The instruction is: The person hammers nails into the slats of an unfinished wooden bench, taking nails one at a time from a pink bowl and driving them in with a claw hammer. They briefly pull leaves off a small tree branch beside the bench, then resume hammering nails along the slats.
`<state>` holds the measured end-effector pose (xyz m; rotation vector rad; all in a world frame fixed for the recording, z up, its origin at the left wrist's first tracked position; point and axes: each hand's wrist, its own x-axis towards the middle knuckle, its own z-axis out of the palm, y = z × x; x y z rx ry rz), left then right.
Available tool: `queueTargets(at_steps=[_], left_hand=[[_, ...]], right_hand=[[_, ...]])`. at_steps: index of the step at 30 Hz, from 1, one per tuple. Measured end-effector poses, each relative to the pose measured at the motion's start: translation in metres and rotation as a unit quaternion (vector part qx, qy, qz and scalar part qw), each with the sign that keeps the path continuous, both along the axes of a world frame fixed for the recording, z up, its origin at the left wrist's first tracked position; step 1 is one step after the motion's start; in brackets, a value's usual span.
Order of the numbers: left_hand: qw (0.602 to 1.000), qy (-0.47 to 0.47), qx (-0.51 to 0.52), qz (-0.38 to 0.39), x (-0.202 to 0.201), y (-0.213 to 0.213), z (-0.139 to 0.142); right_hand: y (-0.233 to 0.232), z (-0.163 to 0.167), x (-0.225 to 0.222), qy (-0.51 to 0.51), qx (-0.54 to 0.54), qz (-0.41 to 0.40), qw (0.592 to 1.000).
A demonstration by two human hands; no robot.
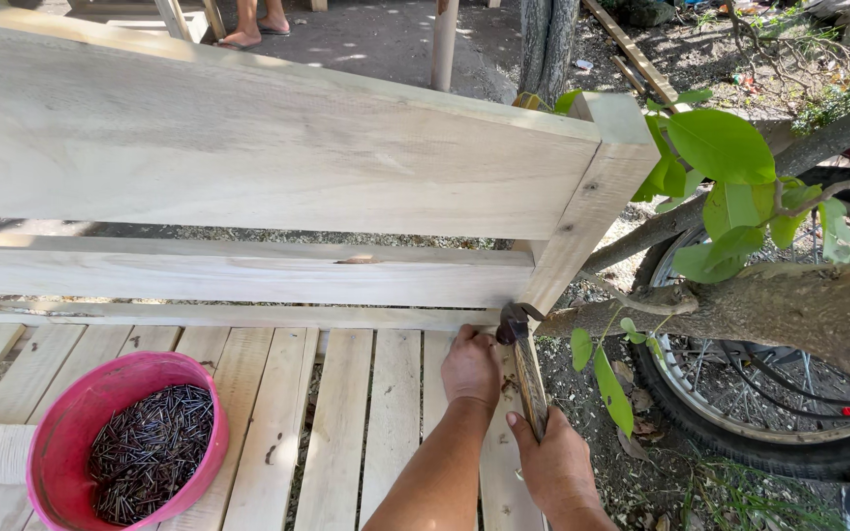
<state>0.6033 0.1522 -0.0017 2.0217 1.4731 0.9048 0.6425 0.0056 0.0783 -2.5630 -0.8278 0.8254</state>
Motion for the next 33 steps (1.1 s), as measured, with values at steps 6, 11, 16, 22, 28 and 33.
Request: queueTargets(at_steps=[6,11,16,22,28,33], left_hand=[[0.996,0.075,0.028,-0.049,-0.009,-0.014,0.006],[0.987,0.119,0.01,-0.109,-0.018,-0.019,0.014],[0.978,0.121,0.024,-0.169,-0.029,-0.02,0.008],[0.967,0.066,0.03,-0.246,-0.02,-0.027,0.013],[0.961,0.087,-0.003,-0.263,-0.023,-0.033,0.025],[0.951,0.09,0.023,-0.296,-0.03,-0.042,0.02]], right_hand=[[-0.004,-0.004,0.003,-0.019,0.031,-0.006,0.999],[-0.002,0.0,0.011,-0.012,0.024,-0.007,1.0],[-0.008,0.004,0.013,-0.017,0.03,-0.012,0.999],[-0.006,0.006,0.012,-0.009,0.017,-0.014,1.0],[-0.006,0.001,0.01,-0.006,0.039,-0.015,0.999],[-0.007,-0.005,0.01,-0.013,0.042,-0.021,0.999]])
